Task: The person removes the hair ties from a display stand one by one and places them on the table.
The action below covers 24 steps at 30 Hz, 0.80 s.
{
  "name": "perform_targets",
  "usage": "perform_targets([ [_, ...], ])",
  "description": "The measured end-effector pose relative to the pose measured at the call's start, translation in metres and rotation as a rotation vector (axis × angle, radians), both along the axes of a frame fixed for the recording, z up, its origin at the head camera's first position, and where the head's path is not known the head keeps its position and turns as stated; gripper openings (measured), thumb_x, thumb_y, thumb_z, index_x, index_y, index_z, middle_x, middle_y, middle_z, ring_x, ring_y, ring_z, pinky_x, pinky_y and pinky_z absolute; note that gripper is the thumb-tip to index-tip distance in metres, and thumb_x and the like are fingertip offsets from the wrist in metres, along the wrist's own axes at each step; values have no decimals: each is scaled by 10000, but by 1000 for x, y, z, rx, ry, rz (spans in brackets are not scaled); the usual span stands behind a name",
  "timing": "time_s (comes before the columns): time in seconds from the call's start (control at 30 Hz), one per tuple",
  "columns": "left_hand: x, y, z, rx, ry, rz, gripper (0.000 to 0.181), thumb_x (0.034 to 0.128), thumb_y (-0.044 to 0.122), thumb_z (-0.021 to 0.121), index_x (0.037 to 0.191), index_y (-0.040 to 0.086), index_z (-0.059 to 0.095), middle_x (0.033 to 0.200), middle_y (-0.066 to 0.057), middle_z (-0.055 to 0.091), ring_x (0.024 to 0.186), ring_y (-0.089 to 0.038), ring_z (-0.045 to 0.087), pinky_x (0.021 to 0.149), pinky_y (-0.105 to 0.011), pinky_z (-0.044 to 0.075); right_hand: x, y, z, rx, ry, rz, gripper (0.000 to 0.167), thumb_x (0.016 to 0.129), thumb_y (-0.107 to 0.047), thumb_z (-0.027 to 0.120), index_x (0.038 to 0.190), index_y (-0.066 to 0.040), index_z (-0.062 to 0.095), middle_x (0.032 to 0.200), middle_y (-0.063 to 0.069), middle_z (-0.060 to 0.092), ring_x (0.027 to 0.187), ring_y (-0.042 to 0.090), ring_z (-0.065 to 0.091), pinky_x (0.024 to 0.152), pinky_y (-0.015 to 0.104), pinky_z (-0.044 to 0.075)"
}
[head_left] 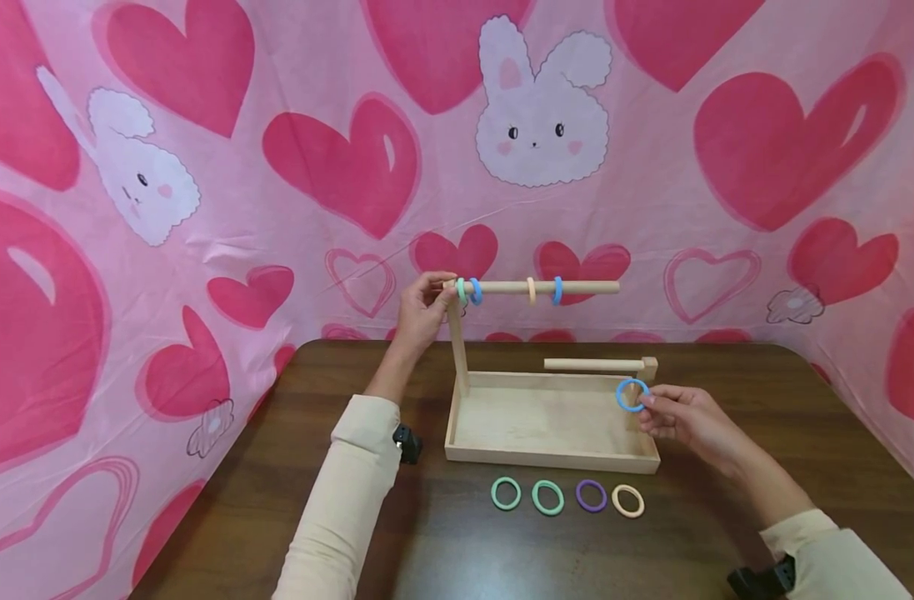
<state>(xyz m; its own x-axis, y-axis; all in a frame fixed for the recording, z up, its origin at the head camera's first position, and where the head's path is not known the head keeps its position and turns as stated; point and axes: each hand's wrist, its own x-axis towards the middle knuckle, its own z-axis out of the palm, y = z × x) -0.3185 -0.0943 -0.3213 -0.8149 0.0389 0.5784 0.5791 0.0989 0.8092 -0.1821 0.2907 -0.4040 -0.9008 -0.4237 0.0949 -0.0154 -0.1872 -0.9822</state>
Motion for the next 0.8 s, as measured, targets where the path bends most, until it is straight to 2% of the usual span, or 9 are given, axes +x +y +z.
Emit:
perform_targets([
  [0.2, 1, 0, 0, -4, -31, -17, 232, 955, -17, 646, 1175, -91, 645, 1050, -330, 656, 804, -25, 608, 680, -170, 527, 3, 6, -5, -7, -36, 99, 399, 1070, 0, 388, 1027, -188, 738, 895, -77, 761, 836, 44, 736, 767, 217, 601],
  [0.3, 1, -1, 0, -7, -31, -5, 233, 955, -12, 649, 1175, -88, 645, 1048, -314, 660, 805, -21, 607, 693, -161, 526, 4, 8, -7, 0, -61, 164, 417, 1073, 2, 369, 1044, -186, 740, 907, -84, 756, 843, 30, 728, 780, 214, 602],
  [0.5, 1, -1, 0, -10, -15, 8, 226, 951, -11, 656, 1163, -89, 652, 1035, -311, 664, 768, -16, 599, 611, -157, 474, 9, 12, -14, 9, -117, 279, 411, 1083, -18, 339, 1077, -175, 718, 937, -94, 751, 848, 16, 709, 806, 215, 598],
  [0.8, 0, -1, 0, -15, -12, -6, 241, 948, -6, 662, 1175, -87, 648, 1068, -335, 655, 798, 4, 600, 627, -157, 467, 20, 17, -24, 73, -211, 336, 362, 1084, -53, 363, 1054, -182, 700, 921, -119, 736, 832, -4, 700, 781, 179, 581],
])
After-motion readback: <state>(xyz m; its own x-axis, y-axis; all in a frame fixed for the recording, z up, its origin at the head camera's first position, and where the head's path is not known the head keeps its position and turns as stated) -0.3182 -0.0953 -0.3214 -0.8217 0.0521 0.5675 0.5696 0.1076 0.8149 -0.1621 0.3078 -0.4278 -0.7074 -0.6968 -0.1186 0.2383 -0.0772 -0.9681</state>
